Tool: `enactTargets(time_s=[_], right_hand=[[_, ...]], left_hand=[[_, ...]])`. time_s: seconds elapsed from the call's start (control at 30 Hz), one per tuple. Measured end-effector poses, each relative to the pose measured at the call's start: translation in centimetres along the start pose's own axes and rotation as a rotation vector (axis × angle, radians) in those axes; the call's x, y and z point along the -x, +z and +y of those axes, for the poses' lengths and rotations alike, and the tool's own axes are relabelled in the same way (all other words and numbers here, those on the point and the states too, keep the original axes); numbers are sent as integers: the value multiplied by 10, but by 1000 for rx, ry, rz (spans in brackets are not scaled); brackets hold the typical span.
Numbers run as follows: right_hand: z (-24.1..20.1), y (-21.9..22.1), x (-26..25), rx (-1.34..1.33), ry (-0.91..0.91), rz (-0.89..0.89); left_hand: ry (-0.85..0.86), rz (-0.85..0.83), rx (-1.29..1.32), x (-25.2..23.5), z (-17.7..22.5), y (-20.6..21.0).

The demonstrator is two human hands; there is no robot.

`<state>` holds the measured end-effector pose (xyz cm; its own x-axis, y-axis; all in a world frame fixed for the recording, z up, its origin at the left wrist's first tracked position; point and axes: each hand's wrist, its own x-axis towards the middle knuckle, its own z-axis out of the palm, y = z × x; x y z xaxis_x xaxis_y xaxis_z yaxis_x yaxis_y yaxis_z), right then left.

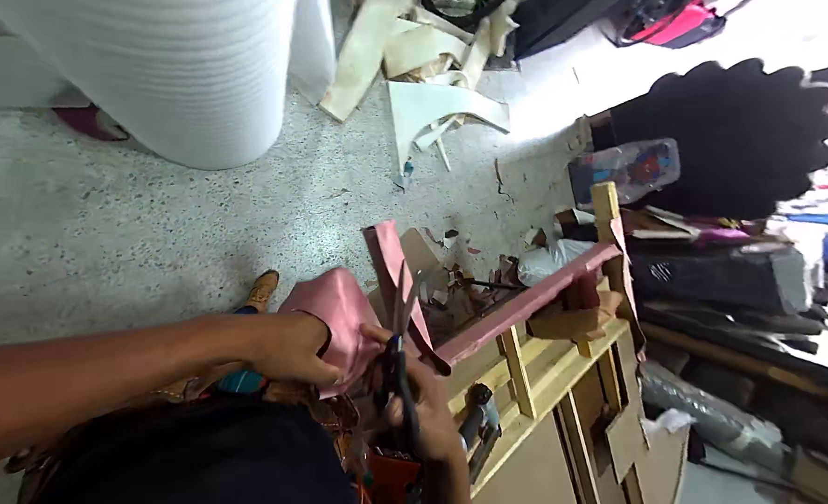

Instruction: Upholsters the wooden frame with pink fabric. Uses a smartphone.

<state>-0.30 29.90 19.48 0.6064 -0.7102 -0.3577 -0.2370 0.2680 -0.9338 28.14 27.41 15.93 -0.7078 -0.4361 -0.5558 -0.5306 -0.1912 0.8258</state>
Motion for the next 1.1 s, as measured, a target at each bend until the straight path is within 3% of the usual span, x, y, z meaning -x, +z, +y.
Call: enactTargets(time_s=[0.13, 0.2, 0.3, 0.4, 0.57, 0.73, 0.97, 1.03, 1.1], right_hand=[[-8, 16, 36, -149, -235, 374], [-11, 5, 50, -245, -373, 563], [-14, -19, 72, -347, -513, 675], [-18, -38, 90, -299, -537, 782], [19, -69, 127, -303, -575, 1103], [26, -136, 161, -360, -613, 1303], [-16, -242, 120, -375, -889, 972], [-36, -266, 123, -353, -910, 865], [-37, -282, 134, -292, -813, 909]], left_hand=[[586, 279, -150, -31, 61, -33], [745, 307, -313, -48, 97, -48], [805, 192, -494, -70, 150, -47], [800, 58, -476, -98, 184, -30], [889, 0, -480, -143, 191, -9], [742, -25, -493, -188, 178, -2], [279, -36, -765, -235, 174, -3], [177, -66, -818, -238, 172, 4], [146, -99, -859, -240, 166, 17]])
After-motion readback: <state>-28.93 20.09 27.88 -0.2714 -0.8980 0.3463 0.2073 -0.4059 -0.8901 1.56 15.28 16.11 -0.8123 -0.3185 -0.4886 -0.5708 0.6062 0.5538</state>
